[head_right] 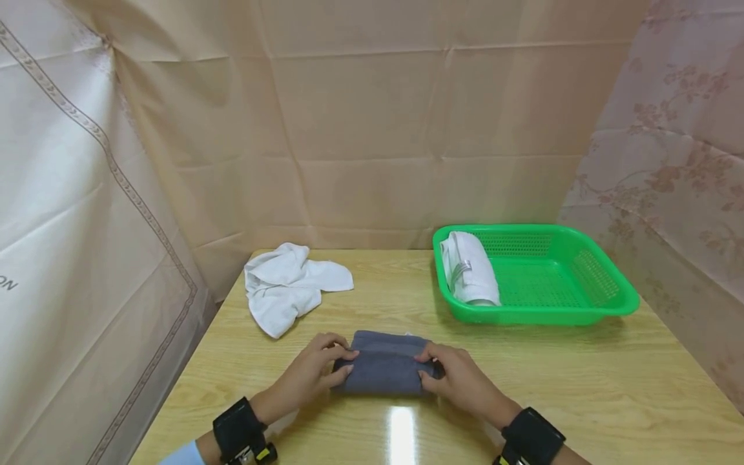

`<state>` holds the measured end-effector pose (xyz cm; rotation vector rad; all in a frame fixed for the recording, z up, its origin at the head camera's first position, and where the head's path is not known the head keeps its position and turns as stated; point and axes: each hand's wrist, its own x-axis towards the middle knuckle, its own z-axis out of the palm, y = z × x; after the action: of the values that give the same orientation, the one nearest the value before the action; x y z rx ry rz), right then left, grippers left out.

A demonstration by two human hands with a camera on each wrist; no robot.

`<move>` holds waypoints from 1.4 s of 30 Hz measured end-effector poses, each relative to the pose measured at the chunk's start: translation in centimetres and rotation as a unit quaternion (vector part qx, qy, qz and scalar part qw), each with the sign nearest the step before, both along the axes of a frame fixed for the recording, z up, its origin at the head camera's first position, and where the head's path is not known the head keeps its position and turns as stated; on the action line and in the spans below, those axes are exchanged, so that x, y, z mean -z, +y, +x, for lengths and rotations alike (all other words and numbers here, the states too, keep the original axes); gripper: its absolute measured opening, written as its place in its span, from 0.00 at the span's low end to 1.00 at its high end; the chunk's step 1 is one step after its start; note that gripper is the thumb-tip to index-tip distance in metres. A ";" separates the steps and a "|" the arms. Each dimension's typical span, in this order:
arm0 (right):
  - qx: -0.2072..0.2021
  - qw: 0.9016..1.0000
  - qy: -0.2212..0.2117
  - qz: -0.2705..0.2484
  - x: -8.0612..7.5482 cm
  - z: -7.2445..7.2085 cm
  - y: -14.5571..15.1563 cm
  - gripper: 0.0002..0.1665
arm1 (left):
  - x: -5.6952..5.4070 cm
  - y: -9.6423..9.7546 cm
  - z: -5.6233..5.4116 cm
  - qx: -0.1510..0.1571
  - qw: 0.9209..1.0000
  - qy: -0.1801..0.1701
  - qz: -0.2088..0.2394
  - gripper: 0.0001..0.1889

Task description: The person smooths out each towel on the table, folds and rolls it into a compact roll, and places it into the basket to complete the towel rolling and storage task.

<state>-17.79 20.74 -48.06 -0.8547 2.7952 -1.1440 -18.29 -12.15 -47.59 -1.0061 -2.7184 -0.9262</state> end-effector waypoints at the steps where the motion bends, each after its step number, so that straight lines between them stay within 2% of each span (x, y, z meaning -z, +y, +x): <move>1: -0.001 1.000 0.020 0.008 -0.1 0.1 -0.1 0.11 | 0.0 0.0 0.1 -0.002 1.000 0.023 -0.005 0.14; 4: -0.020 0.992 0.114 0.039 -0.4 0.5 -0.5 0.11 | 0.0 0.0 0.1 0.002 0.997 0.076 -0.019 0.13; 7: -0.042 0.967 0.239 0.079 -0.3 1.0 -0.9 0.17 | 0.0 -0.1 0.0 0.011 0.994 0.106 -0.022 0.12; 10: -0.064 0.948 0.297 0.096 -0.3 1.7 -1.0 0.23 | -0.1 -0.2 0.0 0.028 0.992 0.116 -0.035 0.12; 17: -0.078 0.937 0.288 0.180 -0.2 2.6 -1.0 0.30 | -0.4 -0.4 0.6 0.039 0.983 0.123 -0.131 0.31; 20: -0.081 0.933 0.286 0.202 -0.1 2.5 -1.0 0.34 | -0.4 -0.3 0.9 0.040 0.981 0.118 -0.146 0.32; 22: -0.078 0.934 0.285 0.202 0.0 2.3 -1.0 0.35 | -0.5 -0.1 0.9 0.037 0.983 0.114 -0.141 0.30; 24: -0.067 0.941 0.273 0.190 0.0 2.1 -1.0 0.34 | -0.6 0.0 0.7 0.034 0.985 0.107 -0.132 0.29; 26: -0.056 0.952 0.247 0.171 -0.1 1.9 -1.0 0.32 | -0.6 0.1 0.6 0.032 0.987 0.100 -0.122 0.28; 29: -0.044 0.973 0.173 0.148 -0.2 1.6 -0.8 0.28 | -0.4 0.1 0.4 0.032 0.991 0.081 -0.105 0.26; 33: -0.037 0.992 0.057 0.110 -0.4 1.0 -0.4 0.25 | -0.1 0.2 0.1 0.039 0.995 0.047 -0.075 0.23; 35: -0.040 0.996 0.004 0.080 -0.6 0.6 -0.2 0.24 | -0.1 0.2 -0.1 0.046 0.997 0.028 -0.062 0.20; 38: -0.050 0.996 -0.058 0.038 -0.7 0.2 0.0 0.23 | -0.1 0.1 -0.3 0.050 0.998 -0.006 -0.049 0.16; 40: -0.052 0.996 -0.074 0.028 -0.7 0.0 0.1 0.22 | 0.0 0.1 -0.3 0.044 0.998 -0.021 -0.047 0.15; 42: -0.053 0.995 -0.078 0.022 -0.6 -0.1 0.1 0.21 | 0.2 0.1 -0.2 0.036 0.998 -0.011 -0.057 0.17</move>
<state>-17.84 20.81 -47.50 -0.8583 2.6055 -1.0802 -18.50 -12.02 -47.79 -1.1285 -2.7974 -0.8056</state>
